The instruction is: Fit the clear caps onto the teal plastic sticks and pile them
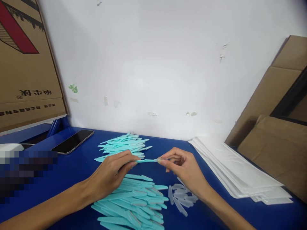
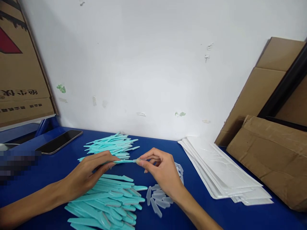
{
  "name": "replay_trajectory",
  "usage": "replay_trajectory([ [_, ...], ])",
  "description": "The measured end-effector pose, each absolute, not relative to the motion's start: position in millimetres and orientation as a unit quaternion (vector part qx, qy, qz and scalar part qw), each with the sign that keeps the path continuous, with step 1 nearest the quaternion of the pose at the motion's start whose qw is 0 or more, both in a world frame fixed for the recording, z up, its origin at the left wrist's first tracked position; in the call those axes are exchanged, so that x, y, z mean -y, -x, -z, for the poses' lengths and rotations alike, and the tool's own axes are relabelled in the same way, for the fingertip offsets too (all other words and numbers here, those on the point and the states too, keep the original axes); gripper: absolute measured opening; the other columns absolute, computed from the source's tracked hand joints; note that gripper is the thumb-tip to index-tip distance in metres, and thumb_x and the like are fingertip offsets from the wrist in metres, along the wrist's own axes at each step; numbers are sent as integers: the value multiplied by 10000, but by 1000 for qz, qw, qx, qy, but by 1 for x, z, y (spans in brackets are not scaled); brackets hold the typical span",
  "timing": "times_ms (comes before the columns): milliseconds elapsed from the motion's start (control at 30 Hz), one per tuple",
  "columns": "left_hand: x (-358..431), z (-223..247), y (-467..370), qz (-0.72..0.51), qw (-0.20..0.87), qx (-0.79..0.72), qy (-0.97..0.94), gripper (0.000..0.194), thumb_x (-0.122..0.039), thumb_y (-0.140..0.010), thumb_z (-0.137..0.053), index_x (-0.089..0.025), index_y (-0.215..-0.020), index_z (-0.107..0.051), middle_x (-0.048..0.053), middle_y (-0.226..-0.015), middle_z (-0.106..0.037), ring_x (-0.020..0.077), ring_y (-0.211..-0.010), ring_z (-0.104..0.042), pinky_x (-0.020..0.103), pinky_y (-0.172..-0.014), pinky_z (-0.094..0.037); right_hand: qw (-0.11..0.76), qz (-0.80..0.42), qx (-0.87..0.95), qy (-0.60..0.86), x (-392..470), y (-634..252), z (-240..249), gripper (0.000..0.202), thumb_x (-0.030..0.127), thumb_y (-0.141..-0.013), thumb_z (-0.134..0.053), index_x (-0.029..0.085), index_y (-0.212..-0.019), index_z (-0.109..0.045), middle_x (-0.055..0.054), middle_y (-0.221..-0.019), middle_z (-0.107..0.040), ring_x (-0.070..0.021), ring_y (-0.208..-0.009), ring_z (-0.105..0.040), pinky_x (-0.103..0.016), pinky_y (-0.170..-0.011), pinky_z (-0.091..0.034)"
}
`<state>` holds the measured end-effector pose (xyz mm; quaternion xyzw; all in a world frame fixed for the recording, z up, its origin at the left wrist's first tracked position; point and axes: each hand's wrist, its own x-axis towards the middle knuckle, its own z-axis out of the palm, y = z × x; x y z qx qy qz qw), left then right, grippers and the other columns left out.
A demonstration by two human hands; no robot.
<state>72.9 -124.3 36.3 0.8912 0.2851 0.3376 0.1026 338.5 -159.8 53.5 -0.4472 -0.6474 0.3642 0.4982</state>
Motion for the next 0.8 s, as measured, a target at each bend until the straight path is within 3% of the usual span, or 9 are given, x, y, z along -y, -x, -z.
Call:
replay_trajectory([
  [233, 130, -36, -76, -327, 114, -268, -899, 260, -273, -1075, -428, -241, -1218, -643, 29, -888, -661, 145, -728, -591, 250, -639, -435, 488, -419, 625, 443, 165, -326, -46, 234, 411, -762, -826, 197, -796, -736, -6, -645, -719, -145, -570, -654, -236, -519, -473],
  [500, 135, -31, -78, -339, 72, -249, -905, 265, -208, -1073, -415, -262, -1219, -630, 23, -835, -641, 135, -651, -562, 260, -562, -356, 510, -472, 573, 434, 172, -312, -34, 269, 434, -692, -867, 208, -686, -721, 26, -537, -649, -140, -486, -603, -268, -518, -519],
  [667, 126, -36, -72, -293, -6, -223, -930, 289, -223, -1078, -373, -252, -1282, -576, 33, -868, -644, 113, -623, -550, 232, -524, -361, 462, -385, 644, 472, 169, -316, -29, 189, 432, -791, -797, 244, -794, -775, 2, -694, -731, -168, -594, -645, -273, -552, -498],
  [800, 110, -38, -63, -278, -46, -244, -928, 272, -232, -1075, -377, -244, -1251, -584, 45, -938, -639, 136, -739, -597, 229, -611, -439, 418, -243, 710, 512, 170, -321, -32, 186, 390, -906, -682, 336, -1064, -765, 2, -948, -754, -180, -722, -663, -299, -663, -521],
])
